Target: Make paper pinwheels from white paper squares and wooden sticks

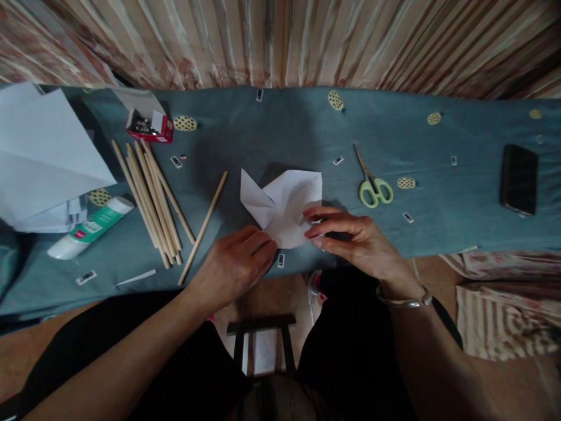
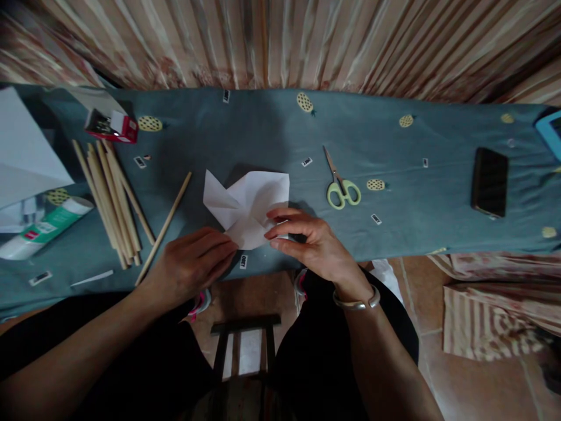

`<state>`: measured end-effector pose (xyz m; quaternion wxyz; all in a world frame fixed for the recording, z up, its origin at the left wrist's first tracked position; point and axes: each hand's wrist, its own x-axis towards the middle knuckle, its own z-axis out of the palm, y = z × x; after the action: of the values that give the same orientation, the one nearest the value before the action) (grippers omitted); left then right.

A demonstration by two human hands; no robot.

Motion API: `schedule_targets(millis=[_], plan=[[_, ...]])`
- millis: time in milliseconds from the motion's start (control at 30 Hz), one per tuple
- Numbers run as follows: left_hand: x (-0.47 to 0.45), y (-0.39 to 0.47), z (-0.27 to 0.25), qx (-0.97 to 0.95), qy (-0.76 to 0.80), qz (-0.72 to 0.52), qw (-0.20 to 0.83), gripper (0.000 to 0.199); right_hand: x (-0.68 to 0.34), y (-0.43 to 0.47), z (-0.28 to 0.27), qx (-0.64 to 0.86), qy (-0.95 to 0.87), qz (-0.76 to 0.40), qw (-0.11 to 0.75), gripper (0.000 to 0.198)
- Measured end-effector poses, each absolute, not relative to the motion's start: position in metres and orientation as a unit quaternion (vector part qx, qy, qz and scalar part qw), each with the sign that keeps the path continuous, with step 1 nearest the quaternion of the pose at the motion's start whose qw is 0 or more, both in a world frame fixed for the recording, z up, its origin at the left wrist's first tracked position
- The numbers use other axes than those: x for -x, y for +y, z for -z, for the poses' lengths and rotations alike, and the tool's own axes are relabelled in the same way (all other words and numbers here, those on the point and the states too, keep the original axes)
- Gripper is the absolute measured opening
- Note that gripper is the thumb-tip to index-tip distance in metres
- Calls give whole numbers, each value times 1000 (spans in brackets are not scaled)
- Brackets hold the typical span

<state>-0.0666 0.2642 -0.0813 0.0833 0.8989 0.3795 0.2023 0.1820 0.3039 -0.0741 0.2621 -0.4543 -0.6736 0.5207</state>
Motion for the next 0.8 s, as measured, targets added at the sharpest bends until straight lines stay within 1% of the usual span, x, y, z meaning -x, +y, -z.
schedule_targets(millis=[200,367,467,567,667,800], plan=[[64,262,82,-901,382,-185,90,13,-172,303,79,467,-658,-510,298,9],[61,261,83,-899,379,-194,99,11,-160,300,87,498,-682,-431,318,9],[60,259,87,-900,368,-215,90,22,-154,299,89,501,-703,-397,312,9],[60,258,89,-906,354,-209,96,33,-150,299,88,500,-724,-362,308,9],[59,257,89,-910,349,-203,93,29,-147,300,87,503,-738,-334,302,8],[58,257,87,-910,355,-194,94,23,-144,301,89,496,-744,-318,315,9]])
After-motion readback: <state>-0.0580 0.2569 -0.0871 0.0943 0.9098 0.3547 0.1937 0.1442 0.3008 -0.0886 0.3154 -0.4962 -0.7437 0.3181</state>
